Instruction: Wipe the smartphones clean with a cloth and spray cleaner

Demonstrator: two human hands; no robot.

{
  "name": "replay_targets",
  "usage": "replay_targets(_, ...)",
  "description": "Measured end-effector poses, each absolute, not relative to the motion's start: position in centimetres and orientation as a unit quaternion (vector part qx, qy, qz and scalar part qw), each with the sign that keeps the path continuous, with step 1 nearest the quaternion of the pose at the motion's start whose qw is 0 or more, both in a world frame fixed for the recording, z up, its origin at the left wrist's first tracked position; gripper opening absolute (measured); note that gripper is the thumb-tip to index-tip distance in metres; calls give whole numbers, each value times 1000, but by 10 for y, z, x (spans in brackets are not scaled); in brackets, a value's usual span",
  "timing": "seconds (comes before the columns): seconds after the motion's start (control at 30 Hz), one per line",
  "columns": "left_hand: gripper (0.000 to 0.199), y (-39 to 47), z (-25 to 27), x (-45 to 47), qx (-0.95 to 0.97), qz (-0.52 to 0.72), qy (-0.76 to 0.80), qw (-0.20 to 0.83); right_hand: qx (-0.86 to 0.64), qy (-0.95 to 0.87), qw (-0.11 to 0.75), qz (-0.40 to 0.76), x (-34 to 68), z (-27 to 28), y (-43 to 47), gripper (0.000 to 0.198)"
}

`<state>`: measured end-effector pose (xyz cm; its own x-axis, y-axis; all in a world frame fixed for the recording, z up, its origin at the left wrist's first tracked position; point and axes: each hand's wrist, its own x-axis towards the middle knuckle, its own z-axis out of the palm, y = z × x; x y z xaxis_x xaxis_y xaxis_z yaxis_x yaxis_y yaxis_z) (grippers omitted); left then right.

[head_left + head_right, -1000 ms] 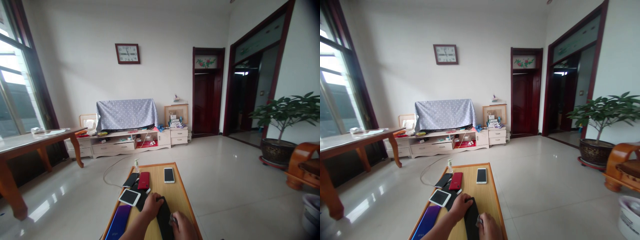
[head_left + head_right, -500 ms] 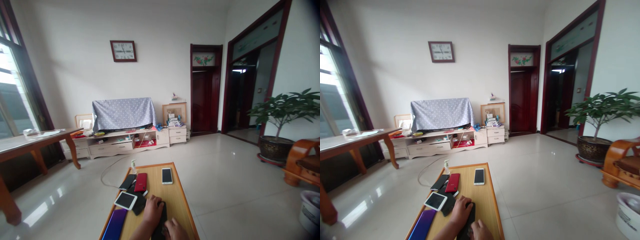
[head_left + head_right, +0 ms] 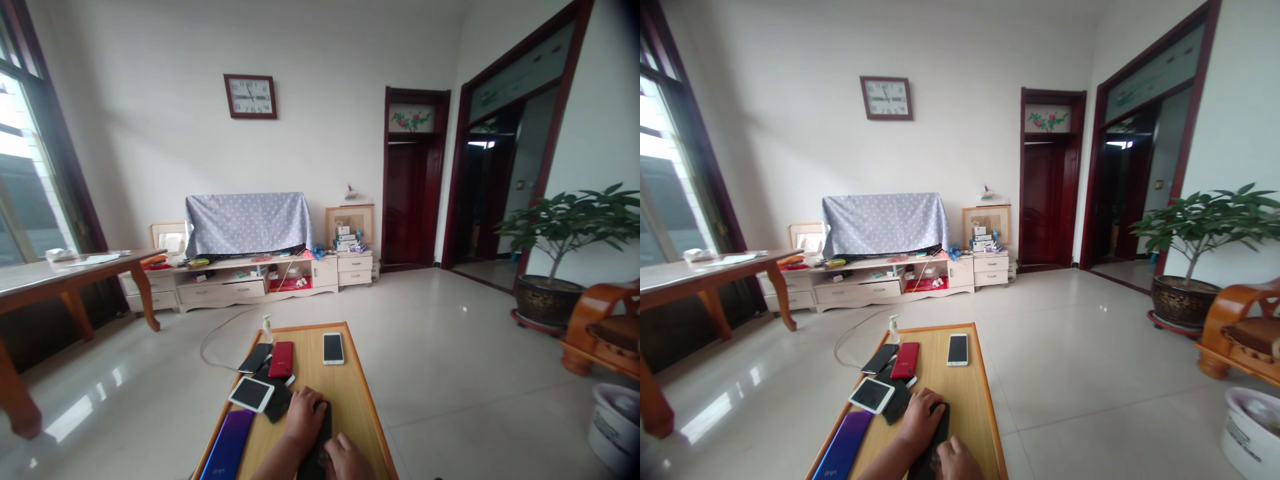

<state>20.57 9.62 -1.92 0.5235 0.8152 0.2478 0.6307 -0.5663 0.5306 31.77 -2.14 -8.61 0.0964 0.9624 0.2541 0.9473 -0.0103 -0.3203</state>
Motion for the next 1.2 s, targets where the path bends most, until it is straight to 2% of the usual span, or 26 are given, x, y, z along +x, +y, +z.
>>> replay_targets(0.2,24,94,-18,201,852,251,418,189,-711,-672,207,-8,312,-87,-23,10)
replay_targets(0.3,24,92,-18,196,849,260,419,189,-704,-669,237,-2,309,-77,-29,11)
replay_targets(0.53,46,64,-29,163,814,302,466,171,-650,-589,470,96,313,-44,-54,23)
replay_targets(0.67,60,32,-34,139,803,294,490,169,-648,-498,545,187,318,-37,-56,31)
replay_targets(0.8,95,0,-33,128,813,236,512,147,-654,-479,544,219,312,-29,-53,35)
replay_targets(0.87,104,-10,-31,126,817,217,515,140,-649,-504,523,226,305,-25,-51,34)
replay_targets(1.2,91,-8,-24,117,841,207,473,163,-661,-519,511,181,294,-29,-38,34)
